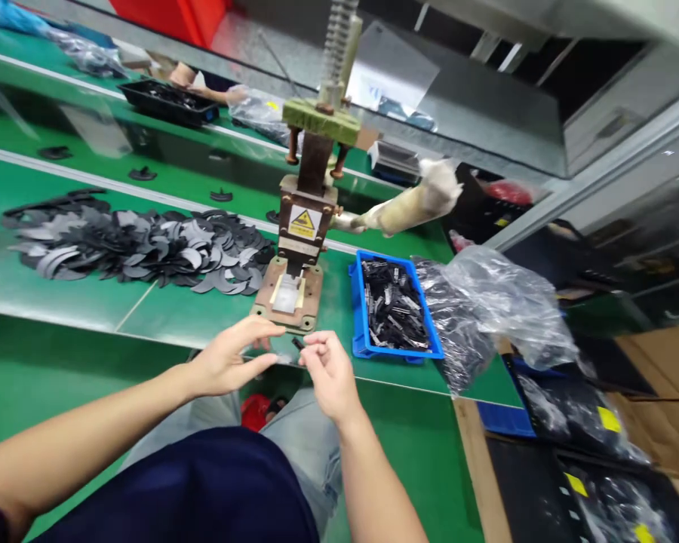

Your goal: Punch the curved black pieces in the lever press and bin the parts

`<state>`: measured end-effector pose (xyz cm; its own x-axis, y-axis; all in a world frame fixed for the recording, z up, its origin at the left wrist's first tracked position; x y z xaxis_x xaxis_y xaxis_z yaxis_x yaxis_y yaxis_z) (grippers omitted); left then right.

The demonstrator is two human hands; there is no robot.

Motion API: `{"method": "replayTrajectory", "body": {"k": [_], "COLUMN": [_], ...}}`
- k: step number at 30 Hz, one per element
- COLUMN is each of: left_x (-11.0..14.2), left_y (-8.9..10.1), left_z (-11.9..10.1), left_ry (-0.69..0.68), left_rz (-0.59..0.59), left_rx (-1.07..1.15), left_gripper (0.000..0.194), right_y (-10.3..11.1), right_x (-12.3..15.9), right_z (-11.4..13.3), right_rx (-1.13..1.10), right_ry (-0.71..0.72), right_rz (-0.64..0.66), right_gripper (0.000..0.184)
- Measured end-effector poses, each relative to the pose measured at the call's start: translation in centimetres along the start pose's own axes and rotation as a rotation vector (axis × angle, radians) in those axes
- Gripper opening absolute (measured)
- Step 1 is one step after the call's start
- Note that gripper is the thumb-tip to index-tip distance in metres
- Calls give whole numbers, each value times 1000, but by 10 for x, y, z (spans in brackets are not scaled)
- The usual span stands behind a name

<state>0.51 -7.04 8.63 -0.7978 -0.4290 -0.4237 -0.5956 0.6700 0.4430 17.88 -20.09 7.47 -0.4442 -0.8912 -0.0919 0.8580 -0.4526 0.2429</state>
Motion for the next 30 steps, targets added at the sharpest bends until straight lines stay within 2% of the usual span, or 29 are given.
{"method": "replayTrajectory", "body": {"k": [3,6,10,15,22,26,28,30], "left_x": [5,17,28,29,29,19,5,-14], "left_y": [-9,-6,-1,3,8,16,28,42], "left_z": [0,4,4,2,-5,7,25,48], "left_ry": [26,81,85,55,-41,-81,-55,-3], "left_rz": [12,-28,-49,-63,-80,-42,-100,-176], "left_rx": [33,33,48,45,-9,-102,-127,-181], "left_gripper": [27,17,18,21,25,17,15,16], "right_y": [-37,-52,-60,-64,-67,-56,-34,-1], "right_x": [7,9,10,9,9,1,-12,-31], "right_z": [-6,-17,-26,-30,-30,-21,-10,12], "right_rx": [-159,-252,-310,-338,-262,-130,-45,26], "right_ry": [-26,-48,-50,-46,-27,18,73,159], "right_rz": [63,31,2,6,7,15,-39,-173], "right_gripper": [38,37,36,34,36,34,32,29]}}
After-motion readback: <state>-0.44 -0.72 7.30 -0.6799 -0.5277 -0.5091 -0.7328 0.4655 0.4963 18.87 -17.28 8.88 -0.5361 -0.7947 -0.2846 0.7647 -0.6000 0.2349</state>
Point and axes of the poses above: each hand's wrist, its own x-axis away from the middle knuckle, its own y-axis out of the back of the hand, z = x × y, the point moved 5 cm from there along -x, towards the middle knuckle, and after that the axes turned 5 degrees about y, right-handed, at the moved point
